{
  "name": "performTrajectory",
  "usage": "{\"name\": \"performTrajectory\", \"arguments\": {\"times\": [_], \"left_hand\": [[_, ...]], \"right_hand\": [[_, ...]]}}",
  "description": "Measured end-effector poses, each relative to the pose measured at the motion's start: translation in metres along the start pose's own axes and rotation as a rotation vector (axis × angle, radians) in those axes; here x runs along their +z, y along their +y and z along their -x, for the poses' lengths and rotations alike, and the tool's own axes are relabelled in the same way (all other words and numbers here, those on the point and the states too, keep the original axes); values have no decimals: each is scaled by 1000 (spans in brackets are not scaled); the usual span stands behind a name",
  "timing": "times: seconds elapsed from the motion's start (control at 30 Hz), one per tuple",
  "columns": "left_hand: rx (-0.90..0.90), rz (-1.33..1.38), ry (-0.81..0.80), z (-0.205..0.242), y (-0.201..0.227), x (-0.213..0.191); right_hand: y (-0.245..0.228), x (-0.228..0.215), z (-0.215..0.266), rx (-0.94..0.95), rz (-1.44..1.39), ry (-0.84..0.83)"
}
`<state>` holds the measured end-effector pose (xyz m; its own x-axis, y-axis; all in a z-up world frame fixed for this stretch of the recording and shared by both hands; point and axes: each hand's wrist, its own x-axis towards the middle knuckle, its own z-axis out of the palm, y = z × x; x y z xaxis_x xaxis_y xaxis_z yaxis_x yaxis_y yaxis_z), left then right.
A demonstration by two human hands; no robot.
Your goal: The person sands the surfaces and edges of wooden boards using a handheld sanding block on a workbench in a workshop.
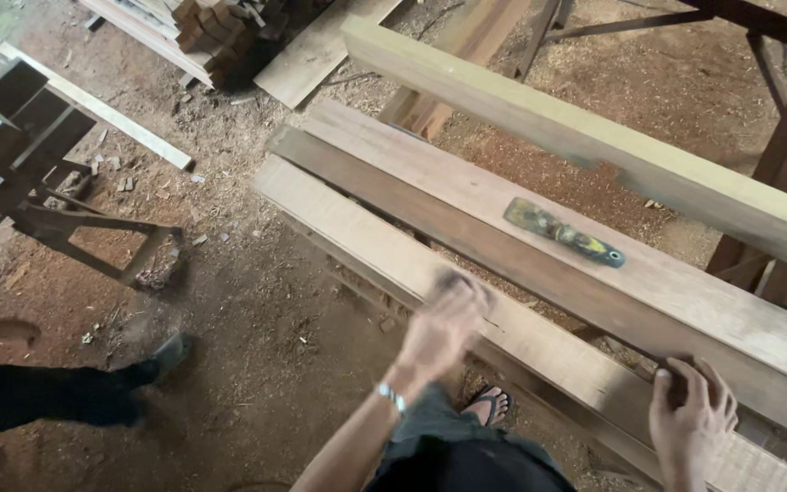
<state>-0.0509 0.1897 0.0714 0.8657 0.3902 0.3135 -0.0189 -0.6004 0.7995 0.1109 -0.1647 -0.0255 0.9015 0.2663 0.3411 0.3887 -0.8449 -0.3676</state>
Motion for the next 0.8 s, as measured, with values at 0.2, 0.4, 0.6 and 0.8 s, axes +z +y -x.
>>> {"name": "performTrajectory", "arguments": {"times": [0.2, 0.4, 0.6, 0.8], "left_hand": [[-5, -333, -190, 13, -56, -32], [-274, -698, 276, -23, -65, -53], [200, -538, 148, 5, 1, 43], [459, -645, -153, 40, -50, 44]], "right_hand": [[2, -5, 2, -50, -1, -51], [-2, -3, 1, -83, -13, 26], [15, 15, 2, -94, 45, 74], [56, 44, 14, -203, 60, 144]]}}
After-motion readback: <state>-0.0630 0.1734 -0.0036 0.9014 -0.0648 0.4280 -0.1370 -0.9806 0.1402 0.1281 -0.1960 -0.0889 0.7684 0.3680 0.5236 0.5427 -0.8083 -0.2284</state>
